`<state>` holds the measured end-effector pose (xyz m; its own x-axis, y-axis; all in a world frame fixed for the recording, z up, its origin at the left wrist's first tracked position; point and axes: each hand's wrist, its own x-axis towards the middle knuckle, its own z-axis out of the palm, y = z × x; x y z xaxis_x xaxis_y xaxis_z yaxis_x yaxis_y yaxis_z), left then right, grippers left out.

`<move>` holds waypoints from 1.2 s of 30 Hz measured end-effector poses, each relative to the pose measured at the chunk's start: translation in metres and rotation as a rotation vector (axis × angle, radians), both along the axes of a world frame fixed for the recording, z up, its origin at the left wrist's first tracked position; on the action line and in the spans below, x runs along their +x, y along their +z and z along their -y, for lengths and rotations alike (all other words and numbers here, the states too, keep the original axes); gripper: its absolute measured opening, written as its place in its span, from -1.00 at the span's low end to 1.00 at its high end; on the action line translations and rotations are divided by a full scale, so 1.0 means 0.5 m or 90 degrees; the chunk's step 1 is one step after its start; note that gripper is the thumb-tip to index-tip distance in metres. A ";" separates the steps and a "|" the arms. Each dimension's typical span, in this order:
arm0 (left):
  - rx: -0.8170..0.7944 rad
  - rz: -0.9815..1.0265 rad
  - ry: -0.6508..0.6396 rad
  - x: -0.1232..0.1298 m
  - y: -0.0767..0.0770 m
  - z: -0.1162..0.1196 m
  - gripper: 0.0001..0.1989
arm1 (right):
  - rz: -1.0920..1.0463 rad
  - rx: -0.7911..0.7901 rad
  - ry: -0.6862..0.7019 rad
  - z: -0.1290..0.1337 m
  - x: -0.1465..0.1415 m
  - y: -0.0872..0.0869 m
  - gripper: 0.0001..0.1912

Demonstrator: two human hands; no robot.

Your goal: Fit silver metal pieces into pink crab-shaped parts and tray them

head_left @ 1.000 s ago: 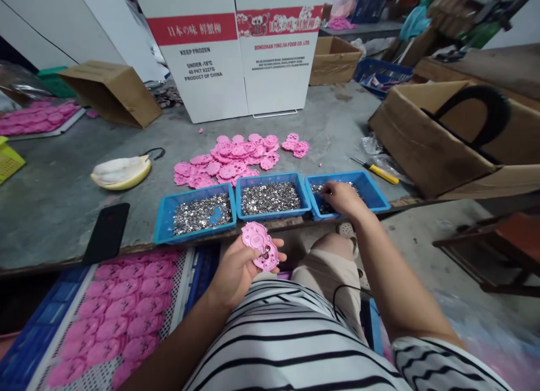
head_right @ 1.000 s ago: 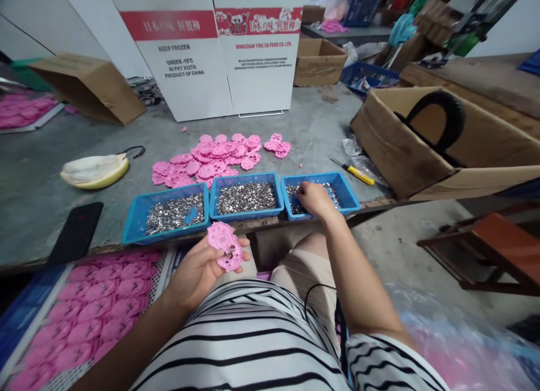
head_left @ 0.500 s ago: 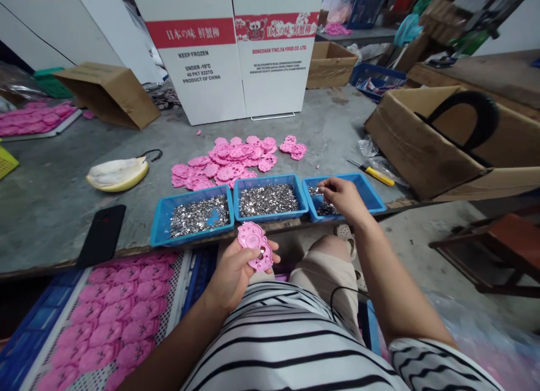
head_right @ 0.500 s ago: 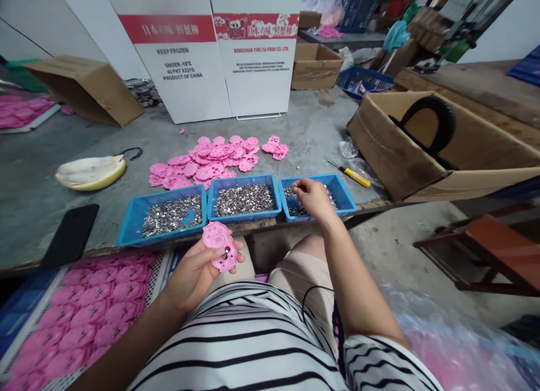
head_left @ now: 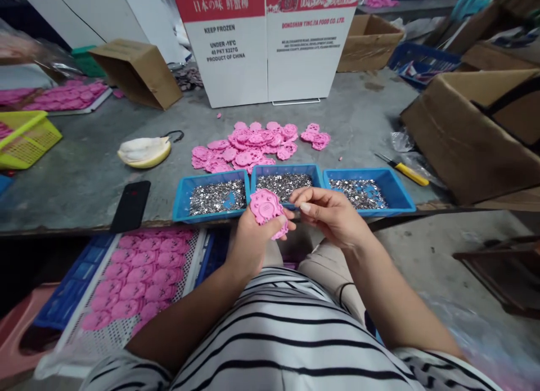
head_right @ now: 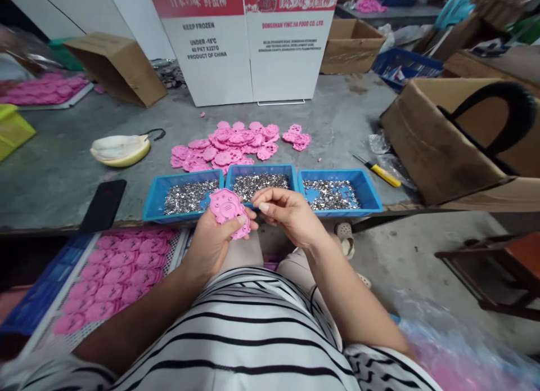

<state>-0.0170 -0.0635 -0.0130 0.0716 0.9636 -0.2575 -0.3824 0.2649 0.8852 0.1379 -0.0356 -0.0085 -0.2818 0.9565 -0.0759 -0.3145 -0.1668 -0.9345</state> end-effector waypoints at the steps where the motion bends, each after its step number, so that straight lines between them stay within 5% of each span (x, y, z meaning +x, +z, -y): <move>1: 0.002 0.008 0.012 0.002 0.003 -0.001 -0.69 | 0.001 0.007 -0.002 0.001 -0.005 -0.002 -0.76; 8: 0.002 0.030 0.132 0.017 0.001 -0.006 -0.59 | 0.032 0.059 -0.032 0.006 -0.037 -0.028 -0.84; 13: 0.005 0.041 0.174 0.015 -0.013 -0.010 -0.60 | 0.184 0.226 -0.126 0.020 -0.056 -0.051 -0.93; 18: 0.003 0.068 0.184 0.001 -0.022 -0.013 -0.66 | 0.308 0.375 -0.123 0.030 -0.059 -0.059 -0.73; 24: 0.031 0.072 0.200 -0.009 -0.024 -0.012 -0.65 | 0.176 0.257 -0.041 0.026 -0.062 -0.050 -0.78; 31: 0.037 0.045 0.186 -0.013 -0.024 -0.005 -0.63 | 0.017 0.128 -0.105 0.025 -0.086 -0.049 -0.91; 36: 0.064 -0.003 0.186 -0.016 -0.032 -0.003 -0.60 | 0.021 0.106 -0.080 0.019 -0.085 -0.043 -0.85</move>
<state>-0.0249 -0.0621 -0.0291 -0.2138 0.9637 -0.1600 -0.4257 0.0555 0.9032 0.0955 -0.0451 -0.0299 -0.1588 0.9841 0.0794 -0.2918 0.0301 -0.9560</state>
